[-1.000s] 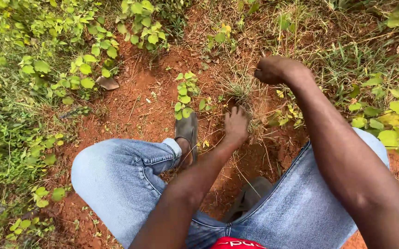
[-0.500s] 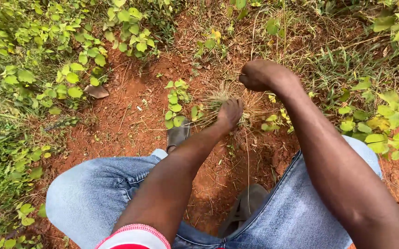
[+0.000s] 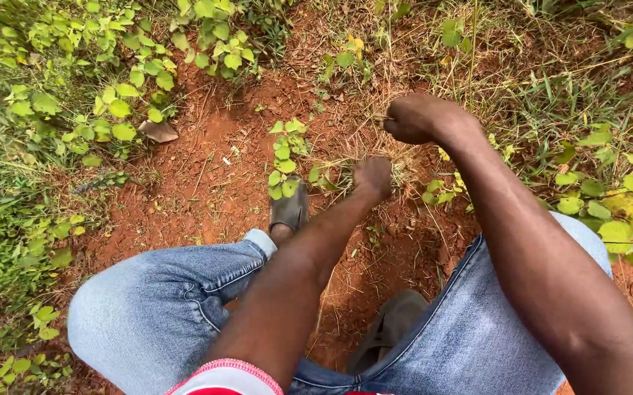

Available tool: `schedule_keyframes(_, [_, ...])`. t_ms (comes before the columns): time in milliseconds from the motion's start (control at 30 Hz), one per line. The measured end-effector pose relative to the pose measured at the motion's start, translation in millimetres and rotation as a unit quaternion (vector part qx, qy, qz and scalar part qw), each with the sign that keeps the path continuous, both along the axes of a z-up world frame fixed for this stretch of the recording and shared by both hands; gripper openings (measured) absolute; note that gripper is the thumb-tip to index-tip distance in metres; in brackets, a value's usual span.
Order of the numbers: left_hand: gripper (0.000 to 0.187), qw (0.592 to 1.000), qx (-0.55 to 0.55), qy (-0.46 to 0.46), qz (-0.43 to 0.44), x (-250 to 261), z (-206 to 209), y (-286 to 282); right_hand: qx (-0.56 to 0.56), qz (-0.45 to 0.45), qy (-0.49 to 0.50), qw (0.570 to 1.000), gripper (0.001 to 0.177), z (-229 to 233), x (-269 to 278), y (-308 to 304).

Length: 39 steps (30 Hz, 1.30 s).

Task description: Prune small plants and clear weeds from a garden plot using small scissors and hands.

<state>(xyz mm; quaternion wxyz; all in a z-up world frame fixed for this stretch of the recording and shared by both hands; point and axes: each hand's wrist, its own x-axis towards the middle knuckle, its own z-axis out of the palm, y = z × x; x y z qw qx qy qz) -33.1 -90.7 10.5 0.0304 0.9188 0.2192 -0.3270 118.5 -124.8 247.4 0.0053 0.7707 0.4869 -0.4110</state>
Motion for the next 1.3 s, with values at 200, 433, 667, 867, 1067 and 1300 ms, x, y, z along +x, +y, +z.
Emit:
schedule_keyframes(200, [0.021, 0.999, -0.015, 0.023, 0.016, -2.0, 9.7, -17.1, -0.030, 0.015, -0.005, 0.999, 0.048, 5.0, 2.3, 0.5])
schedule_keyframes(433, [0.023, 0.995, -0.065, -0.026, 0.067, -45.2, 15.9, -59.8, -0.024, -0.003, 0.009, 1.000, 0.045, -14.4, 7.6, 8.3])
schedule_keyframes(667, [0.035, 0.995, -0.077, -0.022, 0.066, -48.1, 23.8, -82.3, -0.036, 0.011, -0.004, 0.999, 0.052, -28.3, 20.0, -2.0])
schedule_keyframes(867, [0.032, 0.979, -0.080, -0.165, 0.094, -22.3, 74.2, -80.0, 0.006, -0.017, 0.018, 1.000, 0.043, 4.9, 12.1, 18.6])
schedule_keyframes(1067, [0.037, 0.922, -0.059, -0.380, 0.052, -45.3, 101.2, -28.7, 0.036, -0.001, 0.012, 0.999, 0.046, -8.6, 10.5, 23.0])
schedule_keyframes(1300, [0.038, 0.934, -0.163, -0.100, 0.301, -34.6, 46.6, 29.3, 0.019, -0.029, 0.014, 0.999, 0.044, 4.5, 4.2, 12.3])
